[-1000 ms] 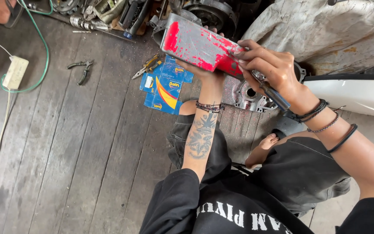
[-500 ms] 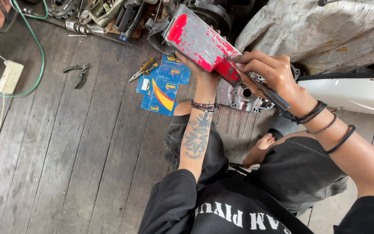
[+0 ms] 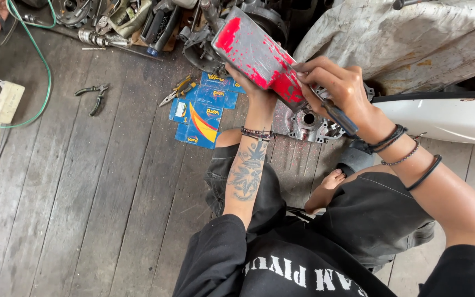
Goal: The person sits on the floor and scrapes red paint off a rectangular metal object using a screwdriver. They hold the object with their left hand and use the screwdriver in their right hand to remove the paint layer, revealing the metal surface underneath.
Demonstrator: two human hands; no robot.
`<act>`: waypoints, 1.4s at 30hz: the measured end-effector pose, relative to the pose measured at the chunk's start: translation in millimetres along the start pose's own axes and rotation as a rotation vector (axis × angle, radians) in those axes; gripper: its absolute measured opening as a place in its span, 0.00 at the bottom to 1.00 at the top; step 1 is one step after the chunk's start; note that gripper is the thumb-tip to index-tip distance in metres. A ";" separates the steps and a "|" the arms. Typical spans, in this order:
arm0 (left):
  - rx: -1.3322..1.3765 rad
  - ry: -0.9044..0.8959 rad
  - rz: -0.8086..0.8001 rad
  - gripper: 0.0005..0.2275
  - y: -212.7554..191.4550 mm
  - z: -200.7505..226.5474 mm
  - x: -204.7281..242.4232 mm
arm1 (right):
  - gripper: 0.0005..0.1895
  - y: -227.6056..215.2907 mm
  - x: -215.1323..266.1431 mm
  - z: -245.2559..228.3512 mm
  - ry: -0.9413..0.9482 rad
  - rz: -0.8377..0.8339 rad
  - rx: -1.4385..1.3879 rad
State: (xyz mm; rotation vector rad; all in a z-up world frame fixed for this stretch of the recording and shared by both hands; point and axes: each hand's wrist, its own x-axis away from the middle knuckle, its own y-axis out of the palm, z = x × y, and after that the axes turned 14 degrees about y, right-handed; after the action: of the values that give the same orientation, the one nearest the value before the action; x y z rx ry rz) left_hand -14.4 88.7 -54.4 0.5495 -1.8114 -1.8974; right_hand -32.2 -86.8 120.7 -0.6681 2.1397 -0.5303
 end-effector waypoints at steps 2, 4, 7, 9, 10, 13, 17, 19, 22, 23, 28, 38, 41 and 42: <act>0.001 -0.023 -0.004 0.45 -2.2 -0.2 1.8 | 0.09 0.2 2.1 3.8 0.012 0.001 0.001; 0.004 -0.043 -0.011 0.45 -3.2 1.7 -0.2 | 0.09 -0.5 2.5 5.7 0.020 0.000 0.004; 0.017 -0.075 -0.018 0.46 -6.2 3.3 -5.0 | 0.08 -4.4 2.8 5.1 0.017 -0.055 -0.072; 0.027 -0.100 -0.013 0.46 -11.5 2.7 -4.8 | 0.09 -6.6 3.1 2.7 0.013 -0.061 -0.072; 0.026 -0.099 -0.010 0.46 -14.7 2.1 -6.0 | 0.09 -7.9 3.7 3.3 0.015 -0.063 -0.073; 0.038 -0.127 -0.003 0.47 -3.2 -4.3 -3.2 | 0.11 -15.6 4.2 3.4 0.027 -0.089 -0.073; -0.132 -0.005 0.218 0.36 26.9 -10.1 3.2 | 0.07 -23.6 -0.5 -6.8 0.028 -0.235 0.017; -0.136 -0.006 0.227 0.33 16.4 -11.6 -0.2 | 0.08 -21.7 -1.5 -7.2 0.019 -0.250 0.005; -0.121 -0.073 0.232 0.49 6.9 -16.1 -2.3 | 0.08 -16.6 -2.6 2.2 -0.002 -0.197 0.053; -0.144 -0.067 0.246 0.48 11.5 -17.5 0.7 | 0.07 -15.7 -2.5 4.2 0.018 -0.168 0.057; -0.237 -0.051 0.277 0.45 41.8 -22.2 19.0 | 0.06 -10.7 1.9 11.5 0.046 -0.102 0.063; -0.505 0.038 0.336 0.48 110.7 -26.7 49.5 | 0.06 -17.6 8.3 14.4 0.095 0.099 0.046; -0.644 0.044 0.235 0.49 133.5 -26.1 59.7 | 0.07 -20.3 5.5 12.8 0.106 0.194 0.089; -0.740 0.034 0.155 0.48 137.4 -27.1 62.8 | 0.07 -19.8 5.9 13.5 0.111 0.214 0.100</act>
State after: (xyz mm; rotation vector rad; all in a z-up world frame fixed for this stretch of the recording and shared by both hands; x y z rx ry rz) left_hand -42.9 26.3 82.9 0.1682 -0.9690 -2.2236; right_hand -19.0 -107.7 120.8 -0.3568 2.2382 -0.5638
